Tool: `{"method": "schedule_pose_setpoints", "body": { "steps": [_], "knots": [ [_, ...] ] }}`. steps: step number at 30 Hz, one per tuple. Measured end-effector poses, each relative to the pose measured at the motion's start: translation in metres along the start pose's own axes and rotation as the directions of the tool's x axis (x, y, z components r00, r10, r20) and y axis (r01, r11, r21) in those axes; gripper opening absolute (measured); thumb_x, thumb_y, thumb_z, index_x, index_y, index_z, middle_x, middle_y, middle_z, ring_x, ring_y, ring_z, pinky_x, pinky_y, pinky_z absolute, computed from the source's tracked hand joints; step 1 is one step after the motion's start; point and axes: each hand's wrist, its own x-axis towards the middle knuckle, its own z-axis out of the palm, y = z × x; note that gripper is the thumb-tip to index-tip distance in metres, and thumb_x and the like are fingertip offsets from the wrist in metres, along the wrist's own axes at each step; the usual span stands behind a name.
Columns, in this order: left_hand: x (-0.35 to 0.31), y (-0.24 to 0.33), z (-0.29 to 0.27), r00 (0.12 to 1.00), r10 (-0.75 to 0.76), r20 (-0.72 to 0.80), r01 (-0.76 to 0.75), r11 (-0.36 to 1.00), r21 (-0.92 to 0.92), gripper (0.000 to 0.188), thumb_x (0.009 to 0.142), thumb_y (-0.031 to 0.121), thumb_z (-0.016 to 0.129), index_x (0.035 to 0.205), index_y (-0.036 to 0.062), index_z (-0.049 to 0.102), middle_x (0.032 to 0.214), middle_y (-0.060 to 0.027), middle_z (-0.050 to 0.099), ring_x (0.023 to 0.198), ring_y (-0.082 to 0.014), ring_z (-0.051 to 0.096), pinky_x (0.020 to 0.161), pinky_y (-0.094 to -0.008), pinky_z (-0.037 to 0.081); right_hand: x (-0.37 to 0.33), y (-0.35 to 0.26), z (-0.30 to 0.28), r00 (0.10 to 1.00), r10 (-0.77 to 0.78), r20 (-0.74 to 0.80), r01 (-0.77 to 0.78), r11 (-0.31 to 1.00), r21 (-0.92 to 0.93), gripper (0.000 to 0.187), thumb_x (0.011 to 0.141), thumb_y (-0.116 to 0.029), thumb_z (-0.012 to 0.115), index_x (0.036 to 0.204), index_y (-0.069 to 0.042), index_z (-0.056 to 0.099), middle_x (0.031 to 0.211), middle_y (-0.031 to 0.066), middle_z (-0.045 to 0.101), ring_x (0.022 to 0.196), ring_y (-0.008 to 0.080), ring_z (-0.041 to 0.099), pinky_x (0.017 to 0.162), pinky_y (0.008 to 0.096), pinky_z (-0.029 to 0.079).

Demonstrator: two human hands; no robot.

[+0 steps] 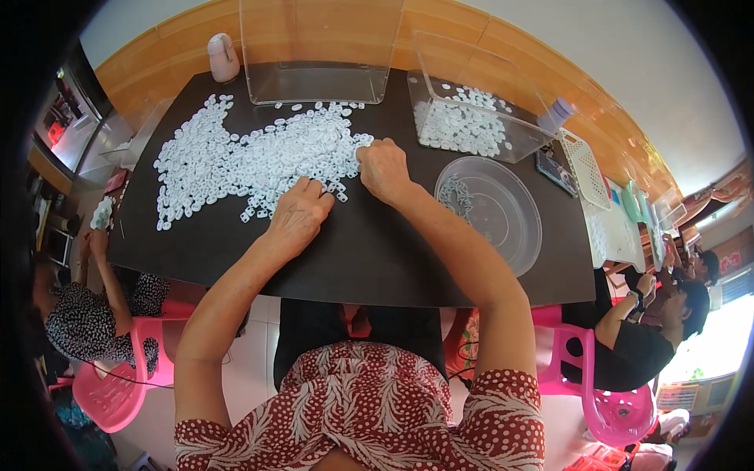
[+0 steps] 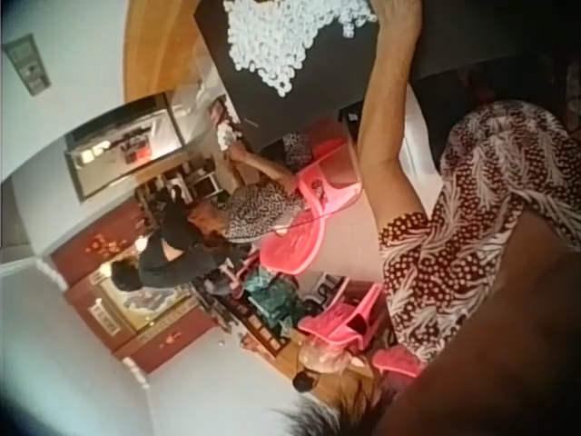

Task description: Manually assemble small white plastic electrical connector components by hand.

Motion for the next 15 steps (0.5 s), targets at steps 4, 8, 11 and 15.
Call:
{"method": "schedule_pose_setpoints", "body": {
  "steps": [4,8,11,15],
  "knots": [
    [0.000,0.001,-0.001,1.000,0.003,-0.004,-0.003,1.000,0.017,0.007,0.067,0.007,0.057,0.072,0.0038,0.060,0.074,-0.0095,0.054,0.078,-0.0240,0.052,0.068,-0.0311,0.046,-0.001,-0.005,0.001,0.997,-0.065,-0.028,0.066,0.998,0.022,0.005,0.068,-0.009,0.064,0.073,-0.006,0.064,0.072,0.0127,0.059,0.076,0.0314,0.056,0.067,0.0422,0.045],
    [0.001,0.003,0.000,0.999,0.029,-0.042,-0.027,0.999,0.033,0.007,0.067,0.007,0.057,0.073,0.0042,0.060,0.075,-0.0092,0.053,0.078,-0.0237,0.052,0.067,-0.0312,0.046,-0.005,-0.013,-0.002,0.995,-0.089,-0.047,0.093,0.992,0.084,0.002,0.065,-0.005,0.060,0.067,-0.005,0.061,0.071,0.0158,0.059,0.074,0.0335,0.056,0.064,0.0432,0.046],
    [0.000,0.003,-0.002,0.998,0.027,-0.050,-0.026,1.000,0.017,0.006,0.067,0.007,0.057,0.072,0.0045,0.059,0.074,-0.0088,0.053,0.077,-0.0235,0.051,0.067,-0.0312,0.046,-0.009,-0.017,-0.005,0.996,-0.073,-0.043,0.078,0.985,0.151,0.001,0.065,-0.005,0.060,0.066,-0.004,0.060,0.070,0.0151,0.059,0.075,0.0335,0.056,0.065,0.0435,0.045],
    [-0.005,-0.001,-0.001,0.997,-0.013,-0.071,0.014,1.000,0.007,0.007,0.066,0.006,0.058,0.073,0.0038,0.057,0.074,-0.0095,0.052,0.076,-0.0244,0.051,0.066,-0.0320,0.046,-0.016,-0.020,-0.010,0.999,-0.046,-0.006,0.046,0.975,0.216,0.002,0.066,-0.005,0.060,0.068,-0.004,0.060,0.071,0.0151,0.059,0.075,0.0341,0.056,0.065,0.0436,0.045]
  ]
}}
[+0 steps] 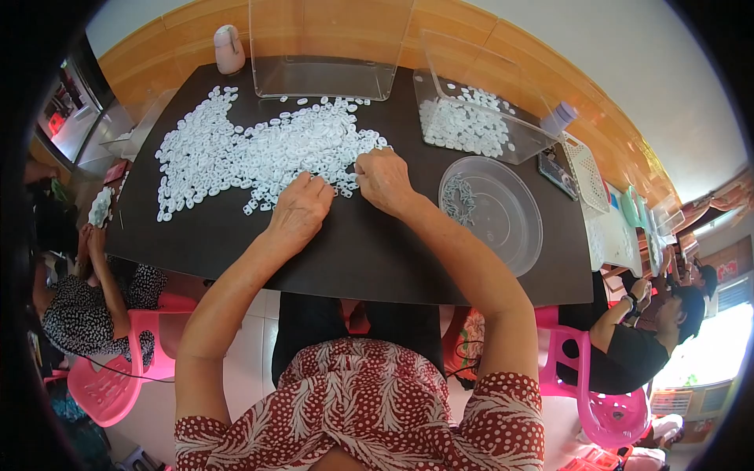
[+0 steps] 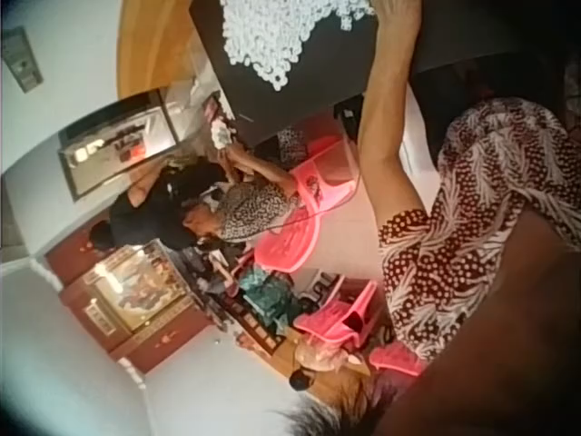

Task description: Manually assemble small white plastic electrical connector components by hand.

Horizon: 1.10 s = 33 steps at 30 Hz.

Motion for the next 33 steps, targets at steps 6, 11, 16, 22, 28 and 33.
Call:
{"method": "schedule_pose_setpoints", "body": {
  "steps": [6,11,16,22,28,33],
  "knots": [
    [-0.002,0.002,-0.016,0.952,-0.297,-0.077,0.254,0.905,-0.341,0.011,0.070,0.000,0.062,0.078,0.0018,0.054,0.076,-0.0090,0.054,0.072,-0.0244,0.054,0.063,-0.0311,0.045,-0.008,-0.003,-0.008,0.988,0.107,0.108,-0.113,0.993,0.047,0.007,0.068,-0.009,0.061,0.069,-0.002,0.059,0.072,0.0164,0.061,0.076,0.0347,0.057,0.067,0.0437,0.045],
    [-0.022,0.010,-0.024,0.766,-0.630,0.126,0.466,0.411,-0.784,0.011,0.080,0.003,0.063,0.089,0.0000,0.058,0.078,-0.0018,0.059,0.069,-0.0124,0.056,0.060,-0.0242,0.044,-0.011,-0.009,-0.013,0.970,0.168,0.174,-0.175,0.984,0.025,0.010,0.071,-0.011,0.061,0.069,-0.002,0.059,0.071,0.0167,0.061,0.076,0.0341,0.057,0.068,0.0433,0.045],
    [-0.040,0.021,-0.044,0.584,-0.655,0.480,0.477,-0.201,-0.856,0.009,0.086,0.011,0.061,0.089,0.0028,0.060,0.074,0.0004,0.058,0.063,-0.0048,0.049,0.056,-0.0179,0.038,-0.018,-0.023,-0.015,0.999,0.040,-0.009,-0.040,0.999,0.035,0.008,0.073,-0.011,0.060,0.072,-0.003,0.061,0.072,0.0148,0.059,0.077,0.0336,0.057,0.069,0.0426,0.044],
    [-0.063,0.030,-0.048,0.497,-0.753,0.433,0.439,-0.212,-0.873,0.012,0.087,0.014,0.060,0.088,0.0025,0.060,0.074,0.0000,0.057,0.062,-0.0046,0.048,0.054,-0.0174,0.037,-0.015,-0.058,0.000,1.000,0.019,0.000,-0.019,0.972,0.234,0.006,0.072,-0.008,0.063,0.077,-0.004,0.063,0.073,0.0123,0.060,0.076,0.0307,0.058,0.069,0.0388,0.045],
    [-0.073,0.032,-0.041,0.520,-0.764,0.382,0.414,-0.166,-0.895,0.011,0.087,0.013,0.061,0.089,0.0025,0.060,0.074,0.0001,0.058,0.063,-0.0042,0.049,0.055,-0.0166,0.037,-0.005,-0.065,0.032,0.998,-0.066,-0.008,0.066,0.974,0.218,0.008,0.072,-0.007,0.065,0.081,-0.006,0.066,0.074,0.0105,0.060,0.075,0.0290,0.057,0.067,0.0378,0.045],
    [-0.076,0.033,-0.040,0.530,-0.765,0.366,0.398,-0.157,-0.904,0.012,0.086,0.014,0.062,0.089,0.0025,0.060,0.076,0.0007,0.059,0.065,-0.0037,0.051,0.056,-0.0162,0.038,-0.007,-0.061,0.037,0.981,-0.180,-0.073,0.185,0.981,0.065,0.005,0.072,-0.007,0.066,0.076,-0.010,0.065,0.069,0.0083,0.055,0.072,0.0284,0.055,0.062,0.0386,0.044]
  ]
}}
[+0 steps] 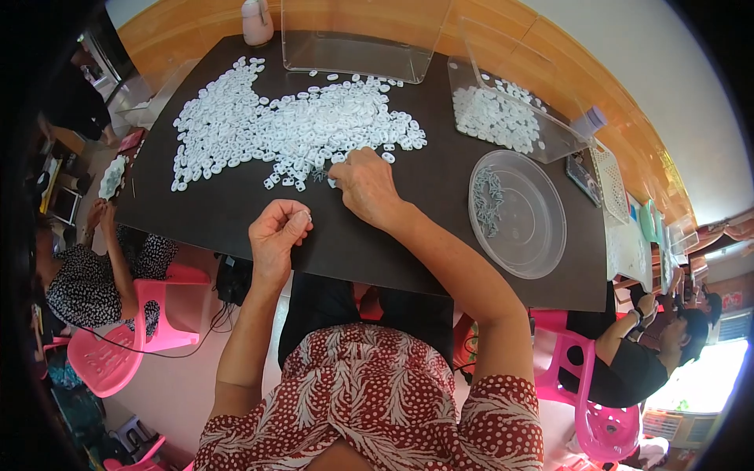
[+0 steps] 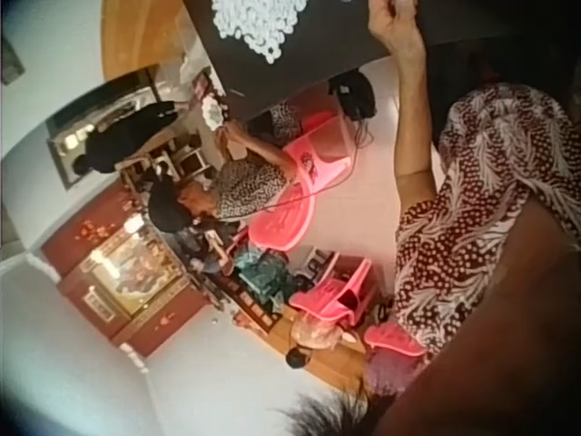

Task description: Manually assemble small white plastic electrical connector components by hand.

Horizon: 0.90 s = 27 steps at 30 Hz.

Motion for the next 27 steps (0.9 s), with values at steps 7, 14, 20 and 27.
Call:
{"method": "schedule_pose_setpoints", "body": {
  "steps": [7,14,20,27],
  "knots": [
    [-0.002,0.000,0.000,1.000,0.030,0.010,-0.030,0.999,-0.017,0.013,0.086,0.014,0.062,0.090,0.0016,0.060,0.076,0.0014,0.059,0.068,-0.0039,0.052,0.059,-0.0171,0.040,0.005,-0.004,-0.002,0.999,0.047,0.014,-0.047,0.999,-0.024,0.005,0.072,-0.008,0.066,0.076,-0.009,0.065,0.071,0.0089,0.056,0.074,0.0290,0.055,0.062,0.0398,0.044],
    [-0.003,-0.003,0.000,0.999,0.034,0.002,-0.033,0.997,-0.069,0.015,0.085,0.014,0.064,0.091,0.0011,0.061,0.077,-0.0002,0.059,0.067,-0.0045,0.052,0.057,-0.0166,0.038,0.021,0.000,0.013,0.992,0.064,0.105,-0.058,0.997,-0.060,0.004,0.072,-0.010,0.063,0.073,-0.005,0.063,0.071,0.0123,0.057,0.076,0.0322,0.055,0.065,0.0427,0.044],
    [-0.005,-0.002,-0.002,1.000,0.027,0.013,-0.027,0.998,-0.064,0.012,0.086,0.011,0.062,0.091,0.0002,0.059,0.080,0.0006,0.058,0.073,-0.0053,0.052,0.067,-0.0187,0.042,0.024,-0.002,0.011,0.983,0.067,0.172,-0.068,0.998,-0.003,0.007,0.072,-0.007,0.058,0.067,-0.002,0.058,0.072,0.0159,0.058,0.076,0.0349,0.055,0.066,0.0444,0.044],
    [-0.005,-0.001,-0.001,0.999,0.039,0.011,-0.038,0.997,-0.067,0.011,0.086,0.010,0.062,0.090,-0.0001,0.059,0.080,0.0003,0.058,0.073,-0.0054,0.052,0.068,-0.0186,0.043,0.013,-0.001,0.000,0.986,0.113,0.123,-0.122,0.990,0.065,0.006,0.075,-0.006,0.055,0.072,-0.001,0.055,0.074,0.0175,0.057,0.076,0.0361,0.054,0.067,0.0445,0.043]
  ]
}}
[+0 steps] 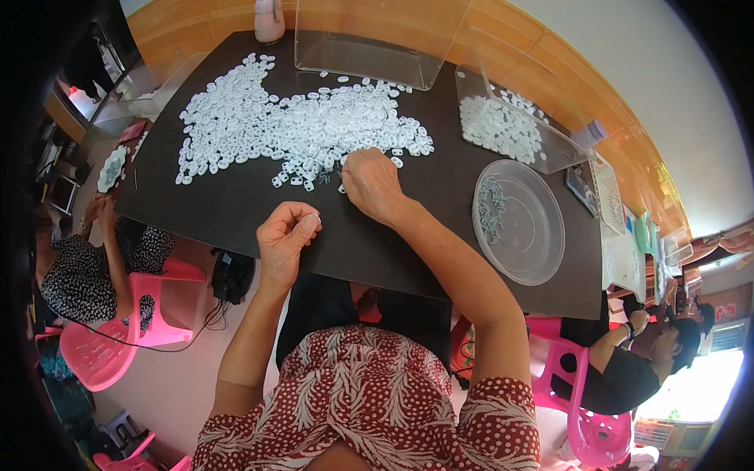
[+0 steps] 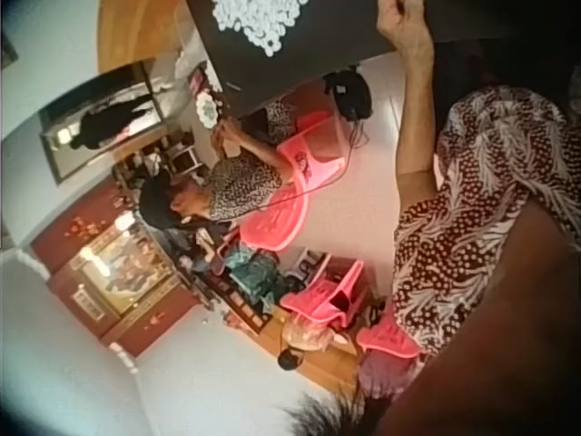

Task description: Manually assemble small white plastic electrical connector components by hand.

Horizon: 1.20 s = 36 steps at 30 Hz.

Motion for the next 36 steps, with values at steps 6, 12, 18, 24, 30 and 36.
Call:
{"method": "schedule_pose_setpoints", "body": {
  "steps": [6,12,18,24,30,36],
  "knots": [
    [0.000,-0.001,0.002,1.000,0.026,-0.011,-0.026,1.000,0.009,0.013,0.085,0.012,0.063,0.091,0.0001,0.060,0.079,-0.0002,0.059,0.070,-0.0051,0.052,0.063,-0.0176,0.041,-0.004,0.003,-0.001,1.000,0.005,-0.019,-0.003,0.996,0.094,0.003,0.072,0.001,0.056,0.074,-0.001,0.054,0.074,0.0170,0.057,0.076,0.0358,0.053,0.067,0.0431,0.042],
    [0.000,-0.002,0.003,1.000,0.029,-0.001,-0.029,1.000,0.005,0.012,0.086,0.011,0.062,0.091,0.0001,0.060,0.079,-0.0003,0.059,0.070,-0.0051,0.051,0.063,-0.0176,0.041,-0.008,0.009,-0.004,0.994,0.079,-0.075,-0.066,0.983,0.169,0.011,0.074,-0.001,0.061,0.084,-0.001,0.058,0.073,0.0104,0.058,0.068,0.0221,0.057,0.062,0.0309,0.046],
    [0.000,0.002,0.003,1.000,-0.009,-0.024,0.009,1.000,-0.007,0.011,0.085,0.009,0.062,0.092,0.0009,0.061,0.078,0.0004,0.059,0.069,-0.0039,0.051,0.059,-0.0164,0.039,-0.025,-0.026,-0.024,0.945,0.310,0.102,-0.316,0.788,0.528,0.014,0.076,-0.002,0.063,0.090,0.000,0.061,0.075,0.0053,0.060,0.067,0.0111,0.056,0.062,0.0247,0.047],
    [-0.007,0.008,0.017,0.995,-0.092,-0.038,0.088,0.992,-0.094,0.011,0.085,0.007,0.062,0.094,0.0016,0.061,0.078,0.0001,0.060,0.067,-0.0040,0.052,0.057,-0.0165,0.038,-0.052,-0.049,-0.029,0.923,0.354,0.150,-0.340,0.569,0.749,0.019,0.076,-0.002,0.065,0.094,0.001,0.061,0.078,0.0002,0.058,0.068,0.0044,0.051,0.060,0.0196,0.044],
    [-0.012,0.007,0.023,0.993,-0.114,-0.028,0.110,0.988,-0.109,0.010,0.085,0.006,0.061,0.093,0.0017,0.061,0.079,0.0001,0.060,0.067,-0.0038,0.051,0.057,-0.0166,0.037,-0.063,-0.058,-0.033,0.920,0.359,0.157,-0.345,0.552,0.759,0.019,0.077,-0.002,0.063,0.096,0.001,0.060,0.078,-0.0012,0.058,0.065,0.0025,0.048,0.058,0.0184,0.042],
    [-0.018,0.007,0.026,0.993,-0.114,-0.004,0.114,0.990,-0.086,0.009,0.085,0.006,0.061,0.093,0.0016,0.060,0.079,0.0010,0.059,0.067,-0.0033,0.049,0.057,-0.0162,0.036,-0.069,-0.056,-0.027,0.916,0.370,0.158,-0.352,0.549,0.758,0.018,0.077,-0.002,0.063,0.095,0.001,0.060,0.078,-0.0009,0.058,0.065,0.0026,0.048,0.058,0.0185,0.042]
  ]
}}
